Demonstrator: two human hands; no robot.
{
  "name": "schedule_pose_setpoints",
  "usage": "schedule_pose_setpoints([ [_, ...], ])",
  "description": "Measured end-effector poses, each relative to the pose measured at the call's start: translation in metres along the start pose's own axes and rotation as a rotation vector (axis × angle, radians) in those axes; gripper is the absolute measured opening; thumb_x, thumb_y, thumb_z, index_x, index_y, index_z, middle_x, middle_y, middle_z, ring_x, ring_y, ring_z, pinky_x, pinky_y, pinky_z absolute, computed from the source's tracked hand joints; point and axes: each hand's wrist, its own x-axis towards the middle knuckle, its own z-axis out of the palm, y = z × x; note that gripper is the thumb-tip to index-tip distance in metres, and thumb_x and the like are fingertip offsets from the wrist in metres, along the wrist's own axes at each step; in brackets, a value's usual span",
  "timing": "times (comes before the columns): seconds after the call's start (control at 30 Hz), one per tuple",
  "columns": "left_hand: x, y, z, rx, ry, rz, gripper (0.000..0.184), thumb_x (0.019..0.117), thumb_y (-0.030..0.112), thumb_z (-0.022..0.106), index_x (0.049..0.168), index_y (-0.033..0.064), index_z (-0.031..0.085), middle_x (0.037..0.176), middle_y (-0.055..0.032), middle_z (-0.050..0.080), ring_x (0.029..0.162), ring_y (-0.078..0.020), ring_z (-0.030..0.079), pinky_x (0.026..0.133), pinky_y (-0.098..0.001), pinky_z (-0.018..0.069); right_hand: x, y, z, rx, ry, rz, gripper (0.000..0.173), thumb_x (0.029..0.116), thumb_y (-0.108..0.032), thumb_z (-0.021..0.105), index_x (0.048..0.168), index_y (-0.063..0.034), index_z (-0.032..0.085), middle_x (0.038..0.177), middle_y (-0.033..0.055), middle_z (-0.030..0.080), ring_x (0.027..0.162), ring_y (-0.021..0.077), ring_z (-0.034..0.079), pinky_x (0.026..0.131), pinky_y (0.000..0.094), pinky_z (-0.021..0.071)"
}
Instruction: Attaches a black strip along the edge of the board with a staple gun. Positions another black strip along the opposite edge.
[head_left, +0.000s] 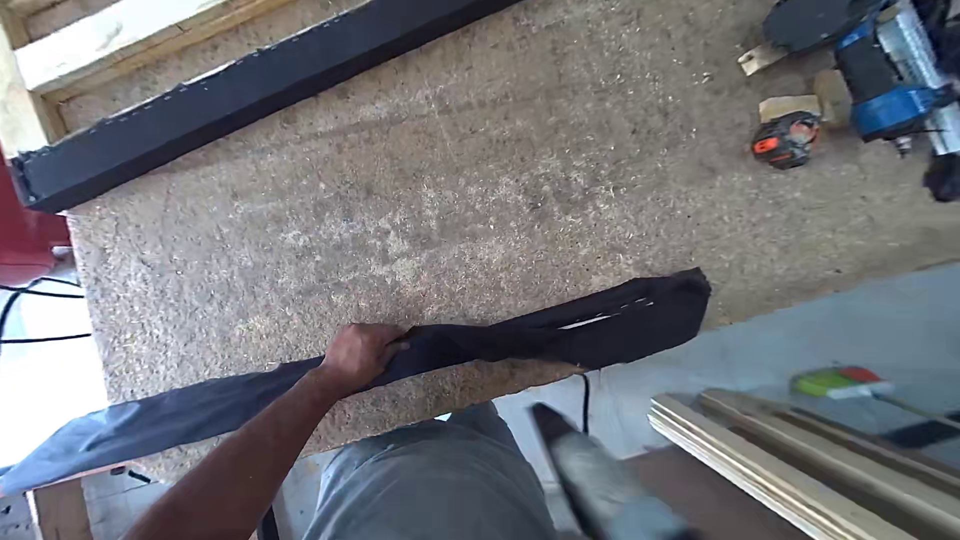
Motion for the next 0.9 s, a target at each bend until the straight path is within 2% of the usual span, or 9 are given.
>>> schedule_pose_setpoints([
  [0.03,-0.001,-0.005,0.008,0.003,0.097,0.046,0.026,0.1010,0.035,0.064,0.100,0.0122,0.077,0.085,-0.0072,0.075,0.080,-0.0262,0.075,0.071,-0.0540,0.0602,0.013,-0.021,0.033,-0.080,-0.040,0.087,0.052,0.0848,-0.022,0.079,0.121,0.0125,0.064,0.103,0.0150,0.073,0.095,0.0105,0.069,0.091,0.0292,0.0558],
  [0.1,-0.003,-0.012,0.022,0.018,0.272,0.112,0.026,0.0985,0.035,0.066,0.091,0.0118,0.075,0.073,-0.0056,0.071,0.067,-0.0240,0.072,0.059,-0.0498,0.0588,0.036,-0.032,0.086,-0.123,-0.066,0.135,0.054,0.0833,-0.024,0.080,0.124,0.0082,0.065,0.099,0.0133,0.075,0.092,0.0137,0.072,0.090,0.0354,0.0579],
  [0.17,-0.002,-0.017,0.027,0.002,0.337,0.143,0.025,0.0979,0.034,0.067,0.087,0.0113,0.073,0.070,-0.0050,0.070,0.064,-0.0232,0.071,0.056,-0.0476,0.0580,0.049,-0.023,0.125,-0.091,-0.016,0.115,0.052,0.0812,-0.027,0.083,0.122,0.0026,0.068,0.092,0.0081,0.076,0.085,0.0124,0.074,0.084,0.0374,0.0609],
  [0.27,-0.001,-0.019,0.027,-0.037,0.323,0.163,0.027,0.0988,0.033,0.066,0.086,0.0103,0.072,0.070,-0.0056,0.069,0.065,-0.0235,0.071,0.057,-0.0471,0.0583,0.065,-0.022,0.158,-0.070,0.042,0.117,0.052,0.0798,-0.029,0.082,0.122,-0.0030,0.068,0.088,0.0001,0.075,0.081,0.0042,0.072,0.078,0.0304,0.0617],
  [0.4,0.000,-0.019,0.026,-0.005,0.315,0.163,0.030,0.0999,0.035,0.064,0.083,0.0110,0.070,0.067,-0.0051,0.067,0.062,-0.0240,0.070,0.053,-0.0462,0.0561,0.081,-0.019,0.176,-0.073,0.062,0.062,0.045,0.0832,-0.032,0.079,0.118,-0.0057,0.069,0.086,-0.0035,0.074,0.077,0.0005,0.070,0.073,0.0259,0.0615],
  [0.57,0.000,-0.019,0.026,-0.002,0.336,0.176,0.026,0.0998,0.029,0.063,0.083,0.0099,0.068,0.065,-0.0062,0.065,0.058,-0.0254,0.068,0.050,-0.0458,0.0539,0.096,-0.021,0.188,-0.119,0.080,0.016,0.044,0.0857,-0.033,0.075,0.119,-0.0042,0.068,0.087,-0.0019,0.074,0.078,0.0009,0.070,0.073,0.0252,0.0609],
  [0.9,-0.001,-0.019,0.026,-0.008,0.316,0.158,0.024,0.0991,0.027,0.062,0.081,0.0115,0.067,0.063,-0.0058,0.063,0.056,-0.0257,0.067,0.047,-0.0458,0.0523,0.106,-0.023,0.198,-0.039,0.051,0.174,0.037,0.0840,-0.030,0.074,0.114,-0.0078,0.068,0.081,-0.0057,0.070,0.069,0.0024,0.066,0.064,0.0261,0.0584],
])
